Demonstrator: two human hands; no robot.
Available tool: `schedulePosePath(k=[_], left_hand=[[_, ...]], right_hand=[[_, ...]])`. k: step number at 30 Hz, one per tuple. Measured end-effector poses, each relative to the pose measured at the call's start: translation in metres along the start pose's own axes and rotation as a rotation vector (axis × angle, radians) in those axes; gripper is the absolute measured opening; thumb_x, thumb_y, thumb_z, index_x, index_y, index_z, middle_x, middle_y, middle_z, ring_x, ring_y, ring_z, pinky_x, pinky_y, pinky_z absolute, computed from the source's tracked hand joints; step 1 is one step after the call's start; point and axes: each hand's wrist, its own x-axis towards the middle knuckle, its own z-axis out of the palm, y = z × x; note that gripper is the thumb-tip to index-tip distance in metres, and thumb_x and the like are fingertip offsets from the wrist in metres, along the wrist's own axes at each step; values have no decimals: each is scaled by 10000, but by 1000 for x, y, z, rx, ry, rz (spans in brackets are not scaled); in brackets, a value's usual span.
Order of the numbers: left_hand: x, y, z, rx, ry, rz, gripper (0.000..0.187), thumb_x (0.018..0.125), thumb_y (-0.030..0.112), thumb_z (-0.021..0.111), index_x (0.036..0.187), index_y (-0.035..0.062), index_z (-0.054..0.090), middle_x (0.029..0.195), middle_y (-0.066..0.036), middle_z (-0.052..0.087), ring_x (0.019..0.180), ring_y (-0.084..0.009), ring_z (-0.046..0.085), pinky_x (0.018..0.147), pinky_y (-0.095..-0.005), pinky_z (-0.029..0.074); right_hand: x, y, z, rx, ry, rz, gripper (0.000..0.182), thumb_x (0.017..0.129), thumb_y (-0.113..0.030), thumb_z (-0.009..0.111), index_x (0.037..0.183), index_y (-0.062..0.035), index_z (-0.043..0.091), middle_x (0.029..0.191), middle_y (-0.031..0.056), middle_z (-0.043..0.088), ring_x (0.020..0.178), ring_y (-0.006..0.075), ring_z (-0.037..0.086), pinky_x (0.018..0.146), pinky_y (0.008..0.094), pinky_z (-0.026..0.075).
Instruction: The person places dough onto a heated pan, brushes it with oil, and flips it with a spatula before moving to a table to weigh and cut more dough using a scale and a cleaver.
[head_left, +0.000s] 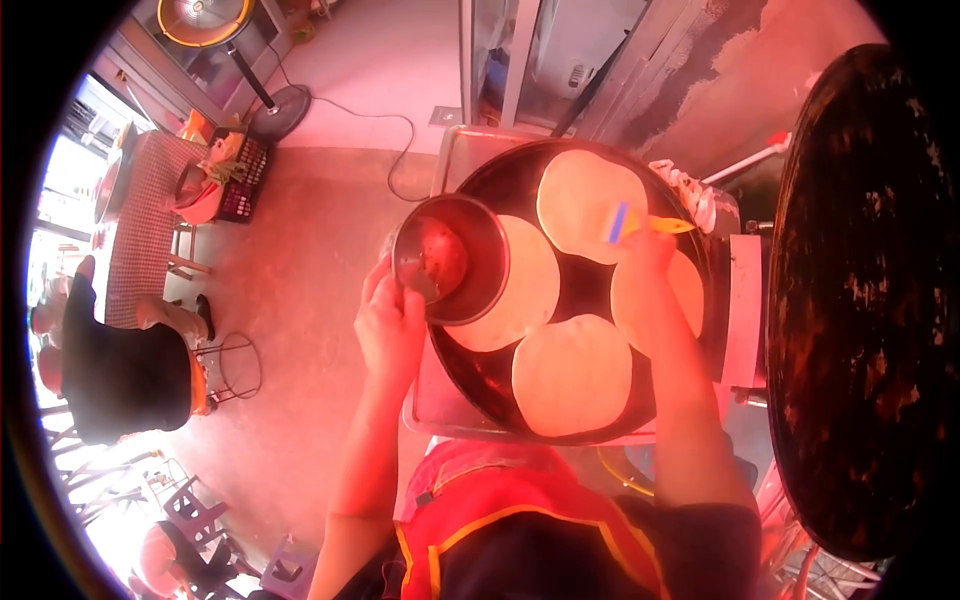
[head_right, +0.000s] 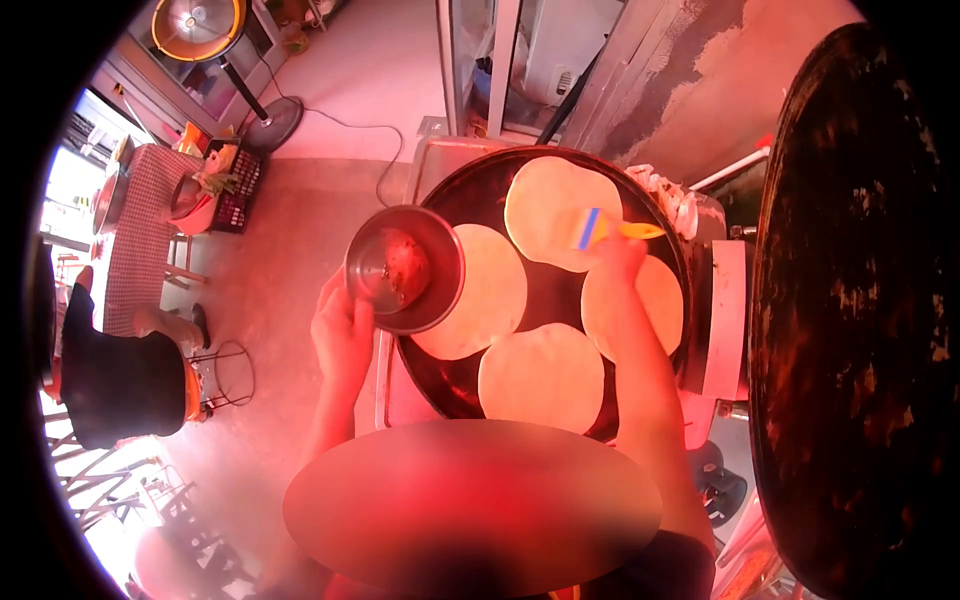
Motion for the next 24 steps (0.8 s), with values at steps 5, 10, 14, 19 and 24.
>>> schedulePosePath(k=[5, 10, 14, 19, 24], left_hand=[[-10, -7, -14, -40, 17, -152, 142, 789, 75, 528, 839, -30, 610, 1195, -154, 586, 608, -262, 596, 578, -345, 472], [-14, -7, -17, -57, 48, -166, 107, 785, 62, 539, 740, -33, 561, 1191, -152, 588, 633, -262, 599, 570, -353, 459], [-16, -10, -21, -48, 51, -184, 141, 787, 56, 541, 686, -34, 503, 1184, -165, 589, 661, -252, 596, 575, -349, 452], [-20, -20, -32, -66, 41, -140, 135, 780, 40, 546, 678, -29, 490, 1185, -167, 587, 645, -243, 578, 566, -346, 449], [-23, -23, -41, -83, 35, -140, 133, 777, 39, 547, 678, -27, 489, 1185, -166, 589, 643, -241, 578, 563, -346, 449]], right_hand=[[45, -63, 22, -1128, 216, -534, 365, 896, -380, 515, 905, -44, 659, 895, 136, 674, 812, 315, 646, 680, 397, 501], [-5, -24, 127, -946, -201, -619, 226, 879, -257, 553, 994, -79, 634, 829, 83, 669, 761, 214, 641, 652, 326, 498], [-76, -15, 164, -857, -428, -801, 261, 866, -261, 568, 994, -36, 600, 769, 199, 625, 690, 341, 631, 586, 415, 479], [5, 15, 38, -776, -74, -100, 238, 812, -263, 656, 777, -28, 653, 613, 32, 586, 523, 130, 583, 472, 338, 487], [-4, -34, 3, -646, 183, -237, 250, 853, -247, 622, 835, 2, 611, 740, 95, 653, 613, 168, 634, 552, 303, 513]])
